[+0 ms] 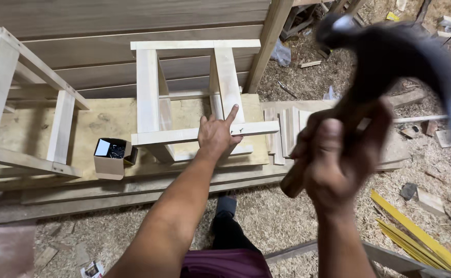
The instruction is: The person assembles a wooden frame by positioning a rectangular frame onto a larger structure and securing it with nails. They use a hammer to drive nails into the frame, repeatedly adjusting the frame's position to ensure alignment.
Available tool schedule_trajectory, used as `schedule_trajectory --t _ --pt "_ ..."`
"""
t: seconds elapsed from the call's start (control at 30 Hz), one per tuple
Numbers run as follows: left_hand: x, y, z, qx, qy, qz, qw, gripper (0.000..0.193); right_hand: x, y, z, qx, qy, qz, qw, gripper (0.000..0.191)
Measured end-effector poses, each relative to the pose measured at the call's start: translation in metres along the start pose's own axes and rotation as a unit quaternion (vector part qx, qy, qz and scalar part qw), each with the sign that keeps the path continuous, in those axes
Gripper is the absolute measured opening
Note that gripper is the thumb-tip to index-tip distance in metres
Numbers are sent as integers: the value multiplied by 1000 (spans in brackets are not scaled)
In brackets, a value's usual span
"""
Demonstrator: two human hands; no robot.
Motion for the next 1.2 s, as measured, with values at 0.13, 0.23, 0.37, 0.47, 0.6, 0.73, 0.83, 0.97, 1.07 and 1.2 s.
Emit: schedule_trajectory --t 0.13,0.23,0.37,0.47,0.6,0.73,0.83,0.97,1.07,1.2 --pt "3 5 0 2 1 -19 1000 111 0 3 39 1 79 -5 997 30" --pt "5 6 0 9 6 -18 1000 109 20 0 25 -27 85 -33 995 29" --pt "8 5 0 14 3 -9 1000 107 45 -46 -74 43 -59 -1 997 26" --pt "10 12 0 22 -1 -36 999 106 83 -82 -190 126 -403 185 887 44" --pt "9 12 -1 19 6 -25 999 106 61 -65 -196 72 -347 129 926 34" --pt "8 15 -2 24 8 -49 998 108 30 -21 -125 -63 -213 48 974 28" --pt "3 -1 1 18 20 18 999 106 35 2 -73 -91 -35 -59 993 25" --pt "-5 -4 3 23 5 -25 999 109 58 -56 -119 93 -91 42 991 22" --pt "1 6 0 -6 -18 -162 987 117 111 -75 -227 158 -434 194 865 23" --pt "9 10 -3 12 -42 -219 975 110 117 -64 -249 171 -309 145 924 27"
Point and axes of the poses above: each hand's wrist, its own x-axis away from the middle knuckle, its own y-axis out of the back of the hand, z = x × y, the point moved 9 cm from there along -x, towards the middle knuckle, and after that the axes turned 11 degrees about z, right-handed, at the moved point
